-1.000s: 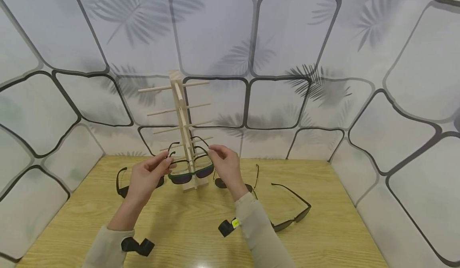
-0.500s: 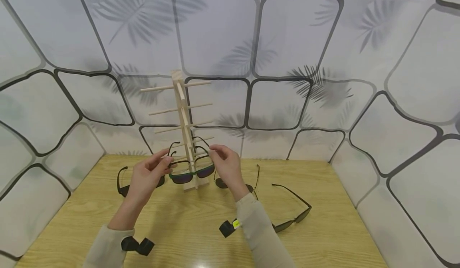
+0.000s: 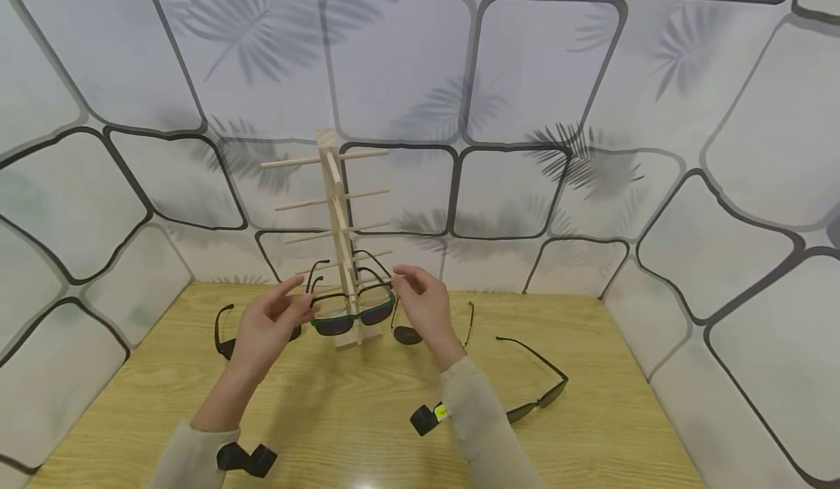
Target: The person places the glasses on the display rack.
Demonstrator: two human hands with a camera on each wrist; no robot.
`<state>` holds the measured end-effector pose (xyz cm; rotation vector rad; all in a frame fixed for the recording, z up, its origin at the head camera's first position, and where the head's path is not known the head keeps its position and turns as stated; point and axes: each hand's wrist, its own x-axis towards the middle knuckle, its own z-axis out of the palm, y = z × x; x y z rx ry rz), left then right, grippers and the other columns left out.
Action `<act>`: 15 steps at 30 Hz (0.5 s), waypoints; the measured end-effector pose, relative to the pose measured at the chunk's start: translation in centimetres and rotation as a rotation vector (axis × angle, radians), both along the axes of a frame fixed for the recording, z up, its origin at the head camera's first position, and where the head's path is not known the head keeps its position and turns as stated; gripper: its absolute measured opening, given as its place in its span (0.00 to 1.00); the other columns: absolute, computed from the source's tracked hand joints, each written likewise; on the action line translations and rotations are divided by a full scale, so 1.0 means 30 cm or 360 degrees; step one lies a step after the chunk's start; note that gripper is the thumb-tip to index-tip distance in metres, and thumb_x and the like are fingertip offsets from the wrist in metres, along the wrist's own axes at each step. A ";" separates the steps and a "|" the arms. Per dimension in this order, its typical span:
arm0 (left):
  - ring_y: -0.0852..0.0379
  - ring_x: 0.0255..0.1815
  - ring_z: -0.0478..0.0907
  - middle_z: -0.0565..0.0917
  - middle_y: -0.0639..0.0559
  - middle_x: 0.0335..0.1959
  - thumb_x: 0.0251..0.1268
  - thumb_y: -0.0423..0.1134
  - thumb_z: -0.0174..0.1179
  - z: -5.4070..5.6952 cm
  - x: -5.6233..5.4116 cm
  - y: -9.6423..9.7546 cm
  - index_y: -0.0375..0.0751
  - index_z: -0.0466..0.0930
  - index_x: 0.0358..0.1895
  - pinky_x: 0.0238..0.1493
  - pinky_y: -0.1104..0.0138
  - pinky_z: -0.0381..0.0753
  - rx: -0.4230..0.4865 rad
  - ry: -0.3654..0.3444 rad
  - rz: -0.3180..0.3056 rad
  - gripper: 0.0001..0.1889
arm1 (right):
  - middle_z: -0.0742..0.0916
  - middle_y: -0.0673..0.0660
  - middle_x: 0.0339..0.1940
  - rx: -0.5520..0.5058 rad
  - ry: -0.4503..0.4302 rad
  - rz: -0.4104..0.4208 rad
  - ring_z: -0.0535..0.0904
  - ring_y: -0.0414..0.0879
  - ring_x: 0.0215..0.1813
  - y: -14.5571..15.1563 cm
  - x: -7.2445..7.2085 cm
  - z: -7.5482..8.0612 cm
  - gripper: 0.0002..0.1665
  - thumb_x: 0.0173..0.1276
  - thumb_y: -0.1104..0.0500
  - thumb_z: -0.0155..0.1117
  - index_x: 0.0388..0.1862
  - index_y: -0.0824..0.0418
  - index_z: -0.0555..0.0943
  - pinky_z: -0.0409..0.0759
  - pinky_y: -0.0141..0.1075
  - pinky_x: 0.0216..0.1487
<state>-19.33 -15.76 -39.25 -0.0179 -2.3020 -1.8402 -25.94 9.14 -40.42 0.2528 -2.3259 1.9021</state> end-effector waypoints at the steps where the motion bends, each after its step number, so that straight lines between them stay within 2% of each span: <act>1: 0.55 0.53 0.90 0.87 0.37 0.60 0.81 0.41 0.60 -0.002 0.011 -0.001 0.46 0.70 0.79 0.56 0.67 0.87 -0.0017 0.0006 0.0019 0.27 | 0.90 0.63 0.49 0.0002 -0.0002 -0.0007 0.83 0.40 0.41 0.009 0.004 0.001 0.16 0.81 0.53 0.64 0.62 0.54 0.86 0.82 0.35 0.39; 4: 0.57 0.54 0.89 0.86 0.38 0.61 0.81 0.41 0.60 -0.010 0.048 -0.003 0.48 0.70 0.79 0.52 0.74 0.84 -0.0084 0.0037 0.0096 0.27 | 0.90 0.62 0.50 0.0010 -0.0016 -0.0037 0.83 0.39 0.41 0.039 0.013 -0.004 0.17 0.81 0.54 0.64 0.63 0.55 0.86 0.82 0.34 0.40; 8: 0.67 0.50 0.88 0.87 0.38 0.59 0.80 0.40 0.62 -0.028 0.093 0.005 0.47 0.73 0.76 0.49 0.79 0.81 -0.0145 0.0141 0.0191 0.26 | 0.90 0.59 0.49 0.0001 -0.0029 -0.0074 0.83 0.40 0.42 0.086 0.023 -0.013 0.16 0.81 0.55 0.64 0.62 0.55 0.86 0.82 0.33 0.40; 11: 0.70 0.48 0.87 0.88 0.39 0.57 0.80 0.40 0.62 -0.047 0.124 0.018 0.45 0.74 0.75 0.48 0.80 0.81 -0.0135 0.0180 0.0214 0.25 | 0.90 0.58 0.48 0.0013 -0.0011 -0.0088 0.83 0.40 0.41 0.122 0.033 -0.021 0.16 0.81 0.55 0.63 0.62 0.56 0.86 0.82 0.33 0.40; 15: 0.71 0.47 0.86 0.88 0.39 0.55 0.80 0.39 0.61 -0.082 0.156 0.038 0.44 0.75 0.74 0.48 0.80 0.82 -0.0085 0.0155 0.0210 0.23 | 0.90 0.57 0.47 0.0039 -0.0001 -0.0123 0.83 0.38 0.41 0.167 0.048 -0.034 0.16 0.81 0.54 0.64 0.62 0.57 0.86 0.83 0.32 0.39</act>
